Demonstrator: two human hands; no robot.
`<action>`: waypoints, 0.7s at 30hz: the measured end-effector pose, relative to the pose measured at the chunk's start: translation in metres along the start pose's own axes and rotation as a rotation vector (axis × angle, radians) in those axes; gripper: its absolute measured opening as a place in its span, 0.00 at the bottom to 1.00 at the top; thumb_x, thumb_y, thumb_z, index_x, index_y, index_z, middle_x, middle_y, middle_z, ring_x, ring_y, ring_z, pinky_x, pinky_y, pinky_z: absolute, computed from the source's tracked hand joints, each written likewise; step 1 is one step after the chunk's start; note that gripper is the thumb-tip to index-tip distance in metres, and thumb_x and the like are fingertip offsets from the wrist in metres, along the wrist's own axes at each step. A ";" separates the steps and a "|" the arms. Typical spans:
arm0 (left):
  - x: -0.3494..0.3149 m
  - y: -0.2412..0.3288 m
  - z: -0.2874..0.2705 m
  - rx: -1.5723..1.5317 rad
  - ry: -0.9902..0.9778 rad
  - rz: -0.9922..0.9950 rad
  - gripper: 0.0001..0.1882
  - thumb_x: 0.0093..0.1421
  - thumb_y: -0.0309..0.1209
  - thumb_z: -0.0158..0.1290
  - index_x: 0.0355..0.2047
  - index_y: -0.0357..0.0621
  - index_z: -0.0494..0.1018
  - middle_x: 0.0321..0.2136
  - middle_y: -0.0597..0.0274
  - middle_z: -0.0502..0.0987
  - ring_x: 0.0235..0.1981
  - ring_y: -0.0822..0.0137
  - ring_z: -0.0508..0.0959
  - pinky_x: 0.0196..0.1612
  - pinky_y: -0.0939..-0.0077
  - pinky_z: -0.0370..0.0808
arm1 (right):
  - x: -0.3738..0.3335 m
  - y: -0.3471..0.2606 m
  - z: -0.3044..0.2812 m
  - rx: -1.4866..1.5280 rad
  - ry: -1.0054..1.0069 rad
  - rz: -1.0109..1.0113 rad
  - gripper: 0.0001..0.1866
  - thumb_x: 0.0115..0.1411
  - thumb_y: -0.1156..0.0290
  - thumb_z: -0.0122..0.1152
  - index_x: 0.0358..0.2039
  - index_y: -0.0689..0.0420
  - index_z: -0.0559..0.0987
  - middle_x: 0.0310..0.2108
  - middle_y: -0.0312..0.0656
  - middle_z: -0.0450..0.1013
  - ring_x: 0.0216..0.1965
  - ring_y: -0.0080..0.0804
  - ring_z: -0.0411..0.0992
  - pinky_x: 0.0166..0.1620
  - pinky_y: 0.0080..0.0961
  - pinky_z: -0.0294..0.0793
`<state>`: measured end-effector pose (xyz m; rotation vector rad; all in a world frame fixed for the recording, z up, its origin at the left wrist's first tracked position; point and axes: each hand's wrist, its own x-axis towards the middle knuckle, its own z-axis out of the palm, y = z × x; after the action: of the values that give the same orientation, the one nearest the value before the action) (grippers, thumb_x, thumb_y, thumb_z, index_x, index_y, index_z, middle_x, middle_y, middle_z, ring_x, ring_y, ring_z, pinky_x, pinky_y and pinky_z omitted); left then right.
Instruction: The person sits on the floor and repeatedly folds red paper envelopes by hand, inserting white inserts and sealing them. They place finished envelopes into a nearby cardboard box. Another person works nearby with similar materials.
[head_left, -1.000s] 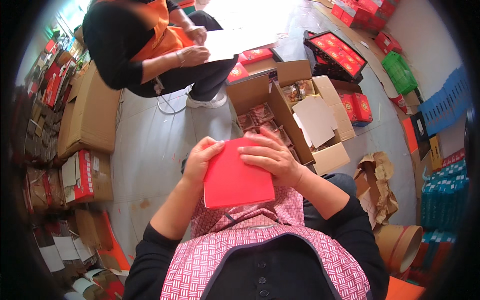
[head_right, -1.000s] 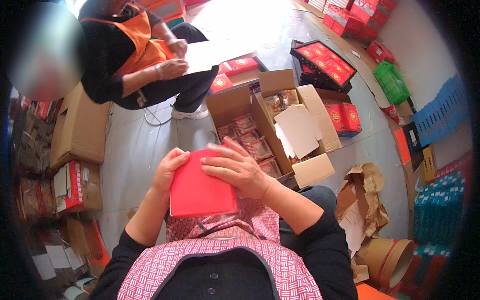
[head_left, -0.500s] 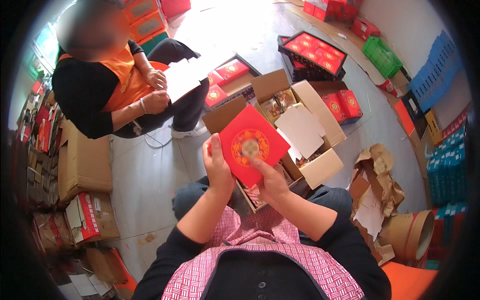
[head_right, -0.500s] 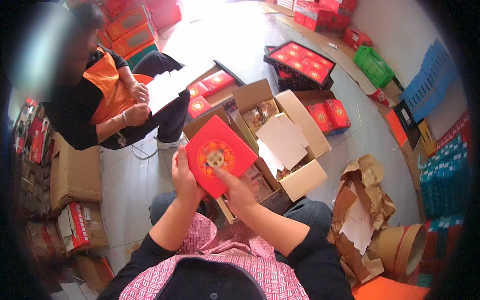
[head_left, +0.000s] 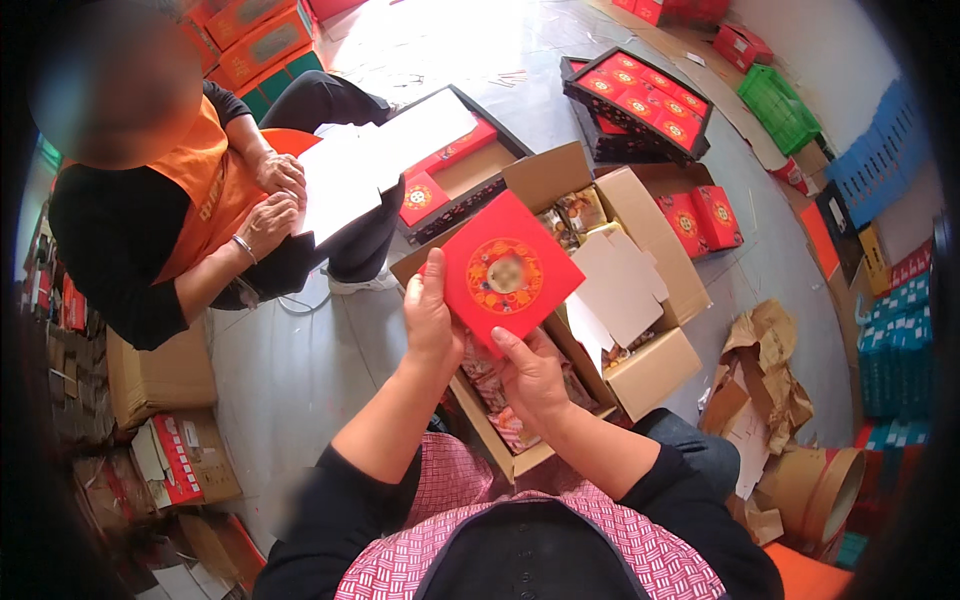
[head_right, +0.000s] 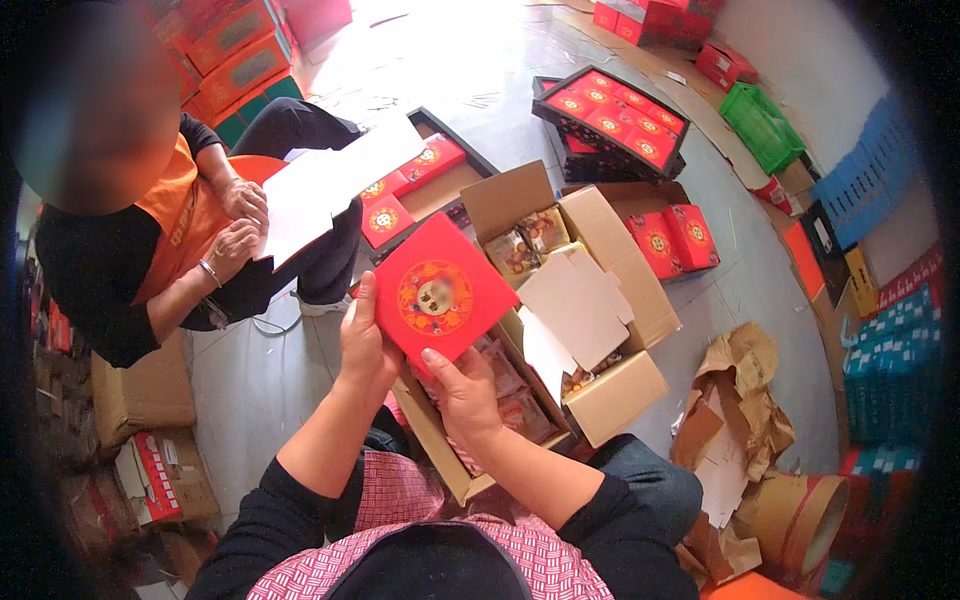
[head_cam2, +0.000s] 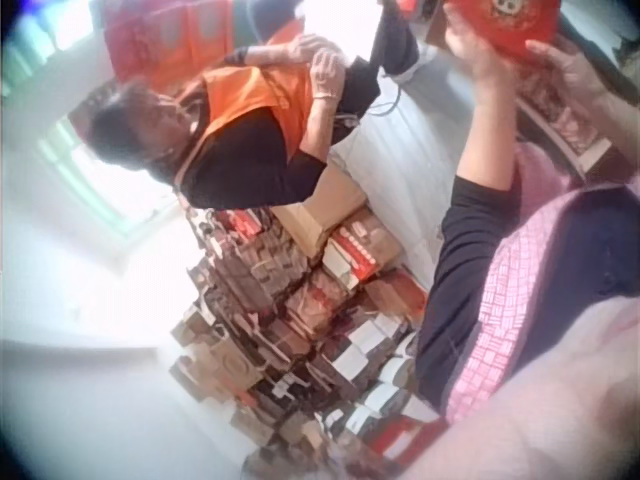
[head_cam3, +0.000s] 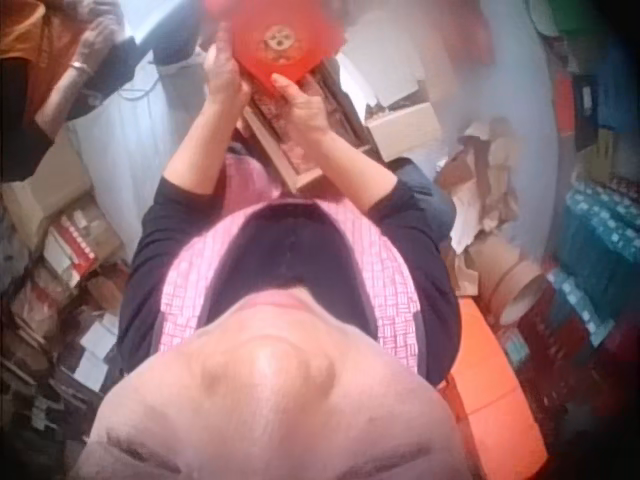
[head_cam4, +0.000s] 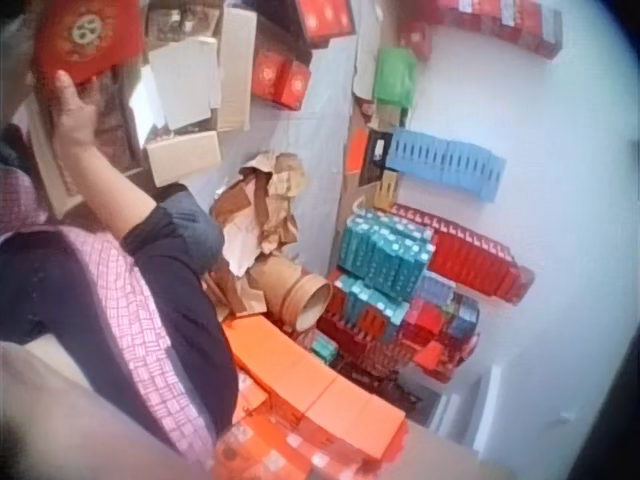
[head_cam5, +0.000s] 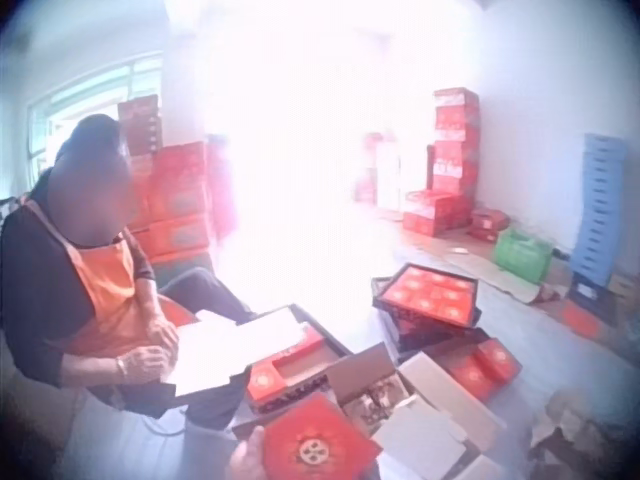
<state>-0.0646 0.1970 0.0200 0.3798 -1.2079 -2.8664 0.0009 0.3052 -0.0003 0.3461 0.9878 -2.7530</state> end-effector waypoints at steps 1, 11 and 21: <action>0.003 0.000 0.000 -0.035 -0.069 -0.029 0.16 0.65 0.39 0.47 0.45 0.38 0.67 0.41 0.57 0.76 0.41 0.67 0.78 0.45 0.72 0.76 | 0.009 0.000 0.000 0.031 0.008 -0.034 0.14 0.61 0.73 0.55 0.48 0.55 0.71 0.45 0.39 0.73 0.44 0.29 0.73 0.46 0.30 0.74; 0.164 -0.033 -0.005 0.089 -0.042 -0.116 0.16 0.62 0.28 0.47 0.46 0.27 0.67 0.45 0.48 0.74 0.45 0.57 0.77 0.50 0.62 0.74 | 0.072 -0.093 -0.056 -0.453 0.051 0.244 0.23 0.61 0.57 0.56 0.50 0.61 0.69 0.45 0.47 0.72 0.38 0.31 0.74 0.42 0.28 0.74; 0.447 -0.101 -0.145 0.094 0.363 -0.180 0.17 0.68 0.36 0.35 0.51 0.41 0.64 0.47 0.50 0.74 0.46 0.54 0.77 0.50 0.46 0.74 | 0.000 -0.223 -0.135 -0.564 0.305 -0.244 0.16 0.60 0.70 0.51 0.46 0.65 0.71 0.41 0.48 0.73 0.35 0.30 0.74 0.42 0.26 0.74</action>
<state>-0.4572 0.1204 -0.2464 1.0085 -1.2947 -2.7112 -0.0367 0.5608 0.0319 0.5864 1.9307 -2.5028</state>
